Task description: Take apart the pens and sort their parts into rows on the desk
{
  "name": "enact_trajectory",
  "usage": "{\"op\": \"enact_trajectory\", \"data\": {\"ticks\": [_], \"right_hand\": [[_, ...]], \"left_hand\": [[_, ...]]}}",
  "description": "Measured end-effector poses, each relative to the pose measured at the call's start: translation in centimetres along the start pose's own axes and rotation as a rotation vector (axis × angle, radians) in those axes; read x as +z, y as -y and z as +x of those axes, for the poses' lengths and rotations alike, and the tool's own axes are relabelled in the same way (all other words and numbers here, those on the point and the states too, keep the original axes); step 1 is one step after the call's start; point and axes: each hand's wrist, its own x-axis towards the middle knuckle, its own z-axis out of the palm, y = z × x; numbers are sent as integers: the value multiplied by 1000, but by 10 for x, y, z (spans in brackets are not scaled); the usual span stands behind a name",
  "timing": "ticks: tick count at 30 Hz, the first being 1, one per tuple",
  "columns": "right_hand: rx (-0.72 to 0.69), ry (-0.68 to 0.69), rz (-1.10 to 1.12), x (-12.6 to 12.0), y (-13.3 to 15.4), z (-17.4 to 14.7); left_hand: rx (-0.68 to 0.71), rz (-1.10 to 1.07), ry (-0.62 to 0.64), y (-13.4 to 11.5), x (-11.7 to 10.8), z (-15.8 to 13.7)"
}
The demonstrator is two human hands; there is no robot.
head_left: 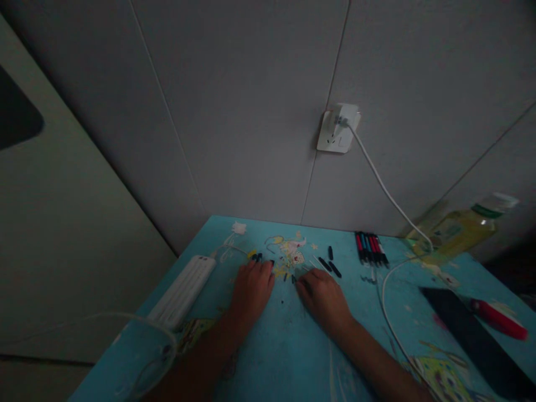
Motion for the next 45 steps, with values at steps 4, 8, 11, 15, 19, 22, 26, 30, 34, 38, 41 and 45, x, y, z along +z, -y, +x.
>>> {"op": "enact_trajectory", "data": {"ticks": [4,8,11,15,19,22,26,30,34,38,41,45], "right_hand": [[49,10,-28,5,4,14],[61,9,-41,9,0,15],[58,9,-47,7,-2,9],[42,16,-41,-2,-7,-3],[11,-11,-7,-8,-19,-16],[-12,-56,39,-7,-29,-24],[-35,-62,99,-3,-37,-29],[-47,-44,124,-4,-40,-30],[-45,-46,149,-8,-40,-31],[-55,-53,161,-10,-36,-33],[-100,-76,187,-11,-31,-34],[-190,-67,206,-14,-24,-35]], "left_hand": [[12,-30,-8,-5,0,-2],[42,-90,-27,-7,-1,-2],[77,-256,-86,-8,-3,-2],[77,-589,-153,-14,-5,-8],[-52,-907,-98,-27,-4,-16],[-124,-1130,-75,-35,-4,-20],[-142,-1249,-8,-40,-8,-21],[-145,-1182,58,-41,-11,-22],[-123,-1137,77,-41,-11,-24],[-23,-1002,76,-41,-12,-25],[9,-961,55,-41,-12,-24],[-21,-1029,9,-39,-10,-23]]}}
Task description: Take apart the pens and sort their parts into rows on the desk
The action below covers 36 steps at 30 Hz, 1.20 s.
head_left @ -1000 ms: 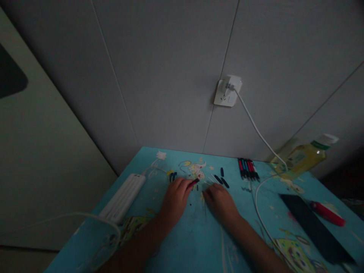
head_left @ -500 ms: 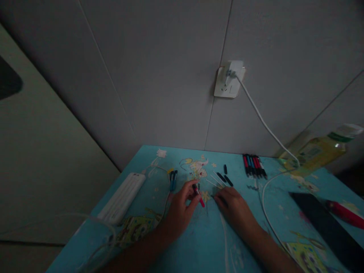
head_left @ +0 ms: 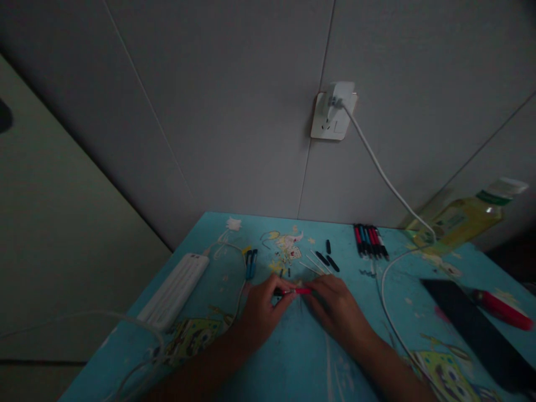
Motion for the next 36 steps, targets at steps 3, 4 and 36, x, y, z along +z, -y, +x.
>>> {"op": "enact_trajectory", "data": {"ticks": [3,4,36], "right_hand": [[-32,19,14,-4,3,1],[-40,20,14,-5,4,2],[253,-53,-326,-3,-23,5]], "left_hand": [[-4,29,-1,4,-2,0],[1,71,14,5,-3,0],[191,323,172,9,-5,-5]]}}
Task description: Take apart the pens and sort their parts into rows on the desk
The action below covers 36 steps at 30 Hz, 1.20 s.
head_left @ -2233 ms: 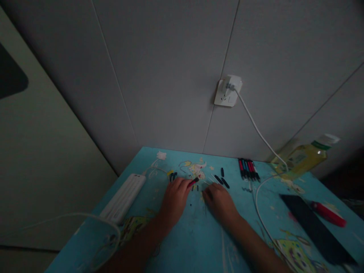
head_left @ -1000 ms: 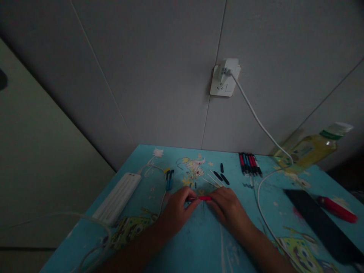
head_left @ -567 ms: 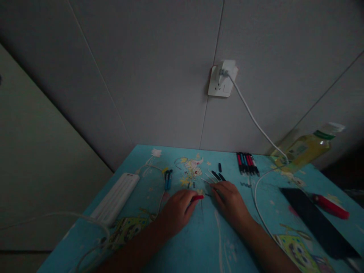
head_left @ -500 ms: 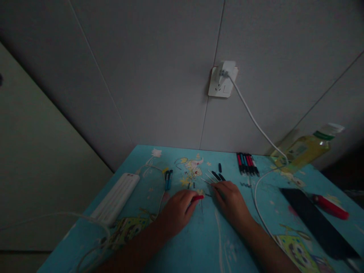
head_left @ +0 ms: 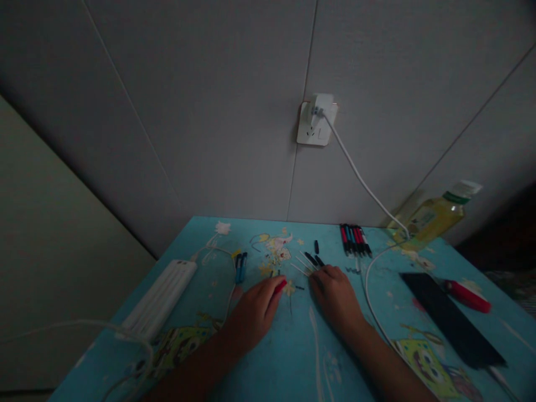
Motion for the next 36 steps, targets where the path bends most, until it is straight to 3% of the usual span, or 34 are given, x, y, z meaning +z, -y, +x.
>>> {"op": "enact_trajectory", "data": {"ticks": [16,24,31,36], "right_hand": [[40,22,-102,11,-3,-1],[21,-32,-5,15,-7,-1],[-119,-60,198,5,5,-6],[-204,-70,188,-3,12,-6]], "left_hand": [[-81,46,-109,2,-3,4],[-159,80,27,-2,-8,4],[-227,110,30,0,-6,5],[-163,112,66,0,-8,7]]}}
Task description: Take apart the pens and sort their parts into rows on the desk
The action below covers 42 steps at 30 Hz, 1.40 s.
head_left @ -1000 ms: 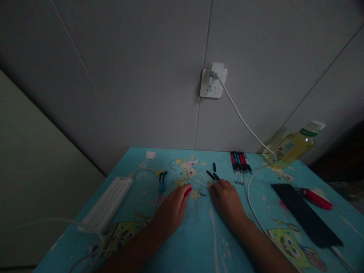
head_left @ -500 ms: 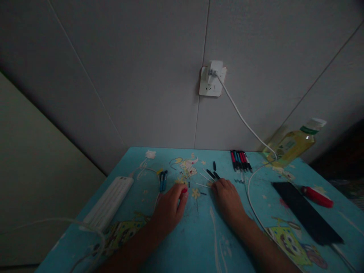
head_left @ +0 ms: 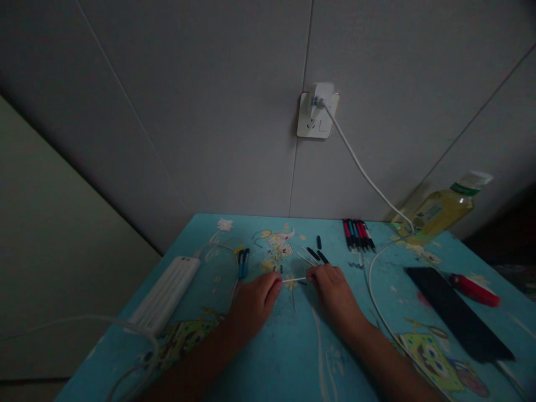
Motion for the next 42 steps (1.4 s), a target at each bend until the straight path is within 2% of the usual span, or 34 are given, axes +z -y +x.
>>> {"op": "enact_trajectory", "data": {"ticks": [12,21,29,35,42], "right_hand": [[5,-6,-33,-1,1,0],[-144,28,6,1,11,0],[-27,-6,4,-5,4,1],[-176,98,41,-3,16,0],[-190,74,85,-4,18,0]], "left_hand": [[44,80,23,-2,-1,1],[107,225,47,7,9,-2],[82,206,9,13,6,0],[126,380,91,7,10,-2],[175,433,127,5,7,-2]]}}
